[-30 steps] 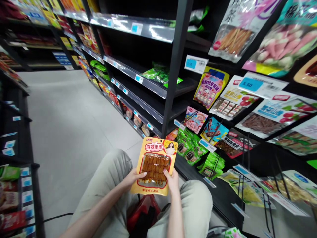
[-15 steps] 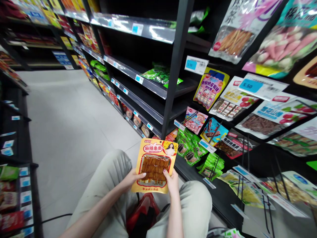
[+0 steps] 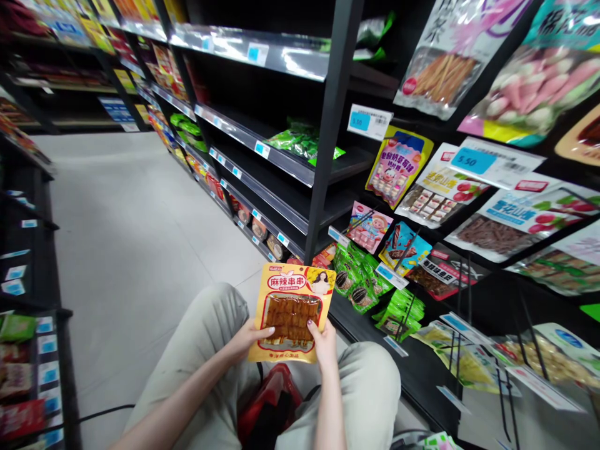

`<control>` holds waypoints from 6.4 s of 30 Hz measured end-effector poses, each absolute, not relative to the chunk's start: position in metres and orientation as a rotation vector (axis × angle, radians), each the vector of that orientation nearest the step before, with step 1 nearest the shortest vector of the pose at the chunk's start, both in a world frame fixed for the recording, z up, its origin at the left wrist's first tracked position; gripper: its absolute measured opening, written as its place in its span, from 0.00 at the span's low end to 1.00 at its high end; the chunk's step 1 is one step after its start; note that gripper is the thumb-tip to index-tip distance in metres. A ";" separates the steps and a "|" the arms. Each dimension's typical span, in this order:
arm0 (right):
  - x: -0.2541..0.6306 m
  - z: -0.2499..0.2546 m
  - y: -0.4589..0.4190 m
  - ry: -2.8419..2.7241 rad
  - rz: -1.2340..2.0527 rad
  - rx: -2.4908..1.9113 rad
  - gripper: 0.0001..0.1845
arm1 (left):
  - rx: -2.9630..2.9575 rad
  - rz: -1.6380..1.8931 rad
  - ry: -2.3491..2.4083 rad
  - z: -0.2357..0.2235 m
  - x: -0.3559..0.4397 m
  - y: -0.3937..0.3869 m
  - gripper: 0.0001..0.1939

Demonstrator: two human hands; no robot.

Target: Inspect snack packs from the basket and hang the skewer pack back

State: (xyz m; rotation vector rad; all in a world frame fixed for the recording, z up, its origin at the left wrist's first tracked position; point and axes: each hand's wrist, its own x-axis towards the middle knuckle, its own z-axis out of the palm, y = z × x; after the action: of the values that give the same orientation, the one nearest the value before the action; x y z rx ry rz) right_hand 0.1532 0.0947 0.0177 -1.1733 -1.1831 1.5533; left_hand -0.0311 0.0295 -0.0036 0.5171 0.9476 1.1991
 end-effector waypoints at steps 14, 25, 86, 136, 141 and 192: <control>0.154 0.044 0.085 -0.993 1.839 -0.978 0.18 | 0.529 1.156 0.681 0.010 -0.034 0.023 0.25; 0.157 0.034 0.084 -0.923 1.947 -0.937 0.17 | 0.528 1.158 0.594 0.012 -0.035 0.023 0.29; 0.154 0.015 0.086 -1.390 1.844 -1.239 0.13 | 0.587 1.303 1.205 -0.001 -0.036 0.032 0.23; 0.154 0.020 0.087 -1.805 1.402 -1.601 0.10 | 0.633 1.293 1.273 0.004 -0.036 0.032 0.20; 0.152 0.026 0.086 -1.815 1.389 -1.616 0.11 | 0.621 1.300 1.273 0.004 -0.037 0.033 0.20; 0.152 0.020 0.086 -1.437 1.572 -1.424 0.15 | 0.844 1.229 1.207 0.002 -0.035 0.030 0.23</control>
State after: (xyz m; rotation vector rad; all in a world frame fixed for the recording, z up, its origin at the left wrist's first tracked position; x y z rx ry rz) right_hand 0.1517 0.0857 0.0203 -1.4245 -1.4367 1.5720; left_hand -0.0354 0.0301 0.0016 0.8436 1.2073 1.2288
